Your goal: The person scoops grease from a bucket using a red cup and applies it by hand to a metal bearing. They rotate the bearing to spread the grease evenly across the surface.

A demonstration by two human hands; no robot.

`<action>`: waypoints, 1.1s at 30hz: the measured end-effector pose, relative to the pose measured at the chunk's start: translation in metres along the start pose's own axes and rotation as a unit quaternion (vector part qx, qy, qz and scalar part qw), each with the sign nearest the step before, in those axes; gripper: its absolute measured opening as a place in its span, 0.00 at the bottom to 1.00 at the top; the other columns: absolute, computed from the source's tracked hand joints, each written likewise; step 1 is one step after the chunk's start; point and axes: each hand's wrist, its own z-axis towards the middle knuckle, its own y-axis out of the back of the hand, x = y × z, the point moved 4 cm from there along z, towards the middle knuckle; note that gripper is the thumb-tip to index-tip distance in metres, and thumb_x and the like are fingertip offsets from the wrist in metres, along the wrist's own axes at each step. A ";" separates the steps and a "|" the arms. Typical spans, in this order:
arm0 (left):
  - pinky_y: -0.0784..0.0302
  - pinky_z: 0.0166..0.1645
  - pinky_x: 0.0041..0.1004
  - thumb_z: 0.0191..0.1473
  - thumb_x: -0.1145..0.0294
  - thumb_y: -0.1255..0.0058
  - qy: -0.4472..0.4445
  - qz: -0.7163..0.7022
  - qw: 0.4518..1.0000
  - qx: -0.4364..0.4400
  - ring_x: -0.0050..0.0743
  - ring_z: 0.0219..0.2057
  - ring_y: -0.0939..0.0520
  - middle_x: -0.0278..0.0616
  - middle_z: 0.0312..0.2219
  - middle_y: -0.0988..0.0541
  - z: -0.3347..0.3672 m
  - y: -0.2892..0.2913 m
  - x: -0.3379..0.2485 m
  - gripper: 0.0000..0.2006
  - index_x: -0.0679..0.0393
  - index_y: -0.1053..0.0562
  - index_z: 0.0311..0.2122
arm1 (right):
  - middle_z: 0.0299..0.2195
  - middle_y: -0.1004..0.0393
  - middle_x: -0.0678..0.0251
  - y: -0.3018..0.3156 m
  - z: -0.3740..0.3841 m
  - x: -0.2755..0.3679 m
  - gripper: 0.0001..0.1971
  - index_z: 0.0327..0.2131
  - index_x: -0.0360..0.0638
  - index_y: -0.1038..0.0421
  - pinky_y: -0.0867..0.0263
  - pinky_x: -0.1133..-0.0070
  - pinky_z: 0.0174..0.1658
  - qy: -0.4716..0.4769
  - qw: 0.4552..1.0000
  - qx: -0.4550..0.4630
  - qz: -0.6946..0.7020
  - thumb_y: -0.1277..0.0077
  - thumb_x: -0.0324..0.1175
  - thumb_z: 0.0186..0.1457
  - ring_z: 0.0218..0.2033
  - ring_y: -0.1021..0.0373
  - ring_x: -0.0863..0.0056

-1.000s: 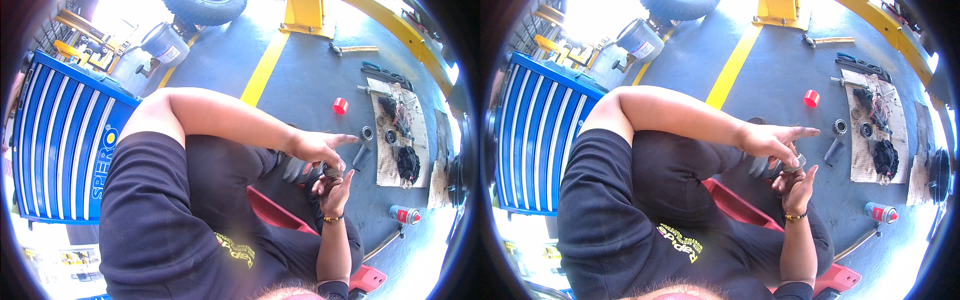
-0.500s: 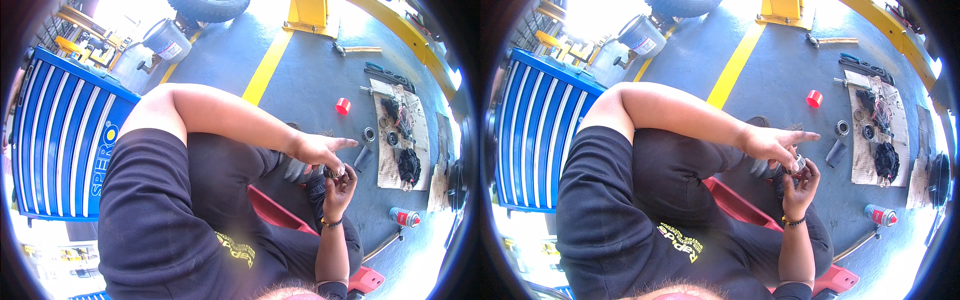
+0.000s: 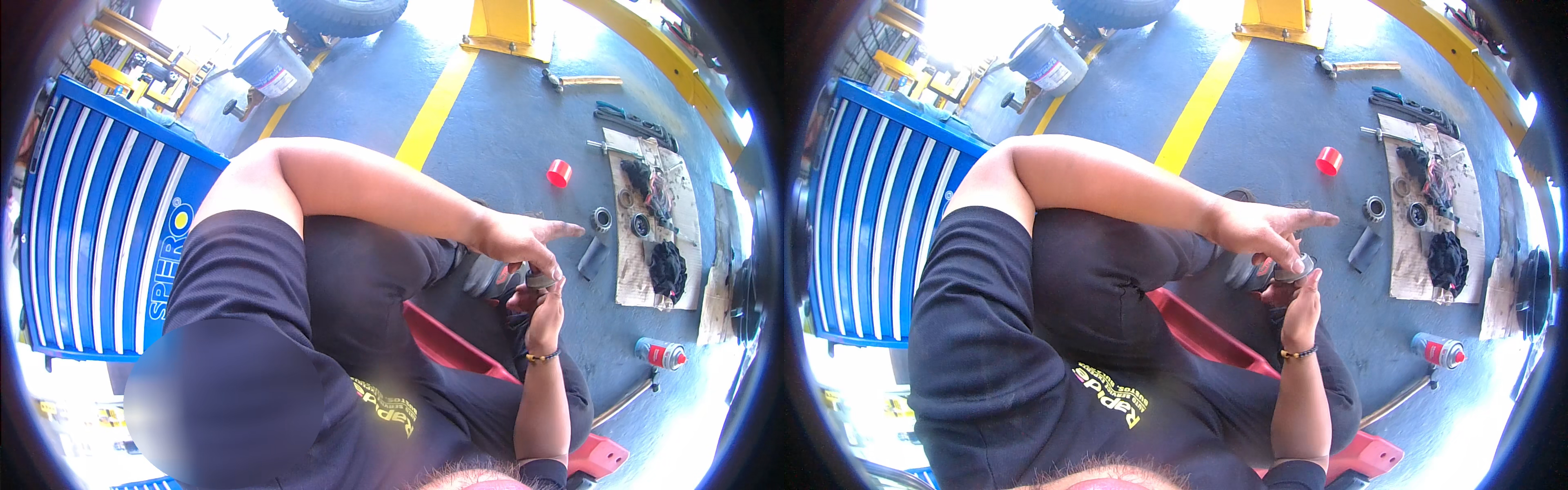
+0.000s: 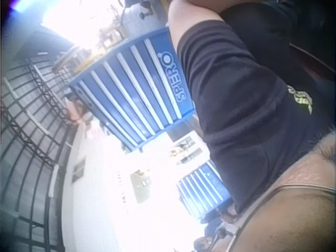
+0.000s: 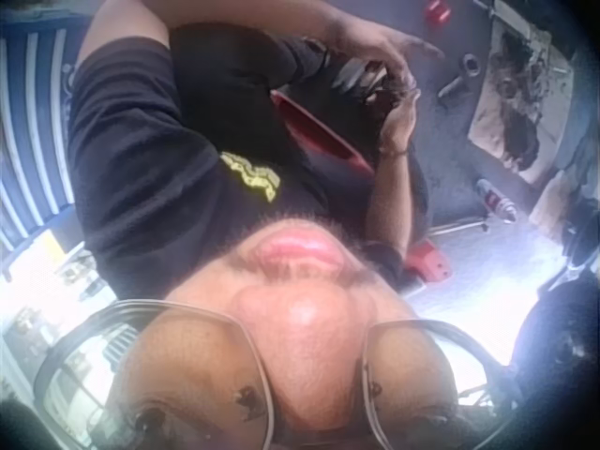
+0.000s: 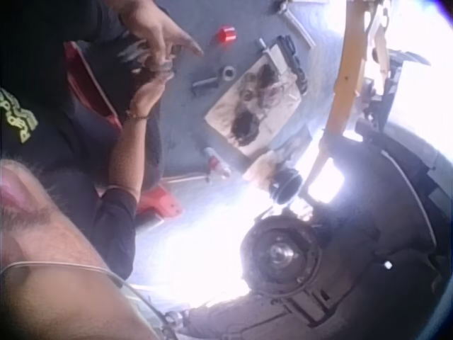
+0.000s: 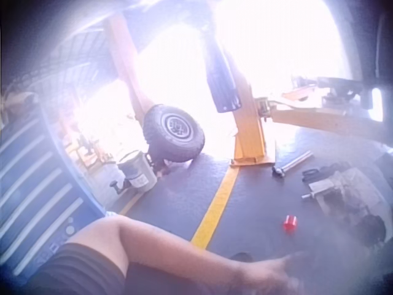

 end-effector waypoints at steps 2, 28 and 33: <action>0.25 0.35 0.28 0.54 0.58 0.44 -0.002 0.002 1.000 0.014 0.26 0.31 0.23 0.50 0.39 0.20 -0.001 -0.002 -0.001 0.51 0.59 0.64 0.72 | 0.33 0.22 0.58 -0.001 0.001 -0.003 0.37 0.49 0.34 0.32 0.28 0.75 0.36 0.046 0.996 0.034 0.065 0.75 0.64 0.68 0.28 0.25 0.70; 0.29 0.37 0.23 0.58 0.60 0.49 -0.005 -0.032 0.999 0.011 0.24 0.35 0.24 0.53 0.49 0.21 -0.005 0.003 -0.006 0.45 0.50 0.62 0.73 | 0.17 0.28 0.62 -0.011 -0.012 0.022 0.39 0.29 0.34 0.24 0.32 0.77 0.26 -0.154 0.924 0.220 0.274 0.67 0.65 0.66 0.20 0.28 0.70; 0.29 0.38 0.23 0.58 0.60 0.49 -0.006 -0.016 1.000 0.026 0.24 0.34 0.25 0.54 0.49 0.22 -0.006 0.001 -0.011 0.46 0.49 0.63 0.73 | 0.18 0.28 0.64 -0.003 -0.010 -0.001 0.49 0.26 0.35 0.25 0.37 0.79 0.22 -0.088 0.978 0.050 0.184 0.86 0.72 0.64 0.15 0.34 0.77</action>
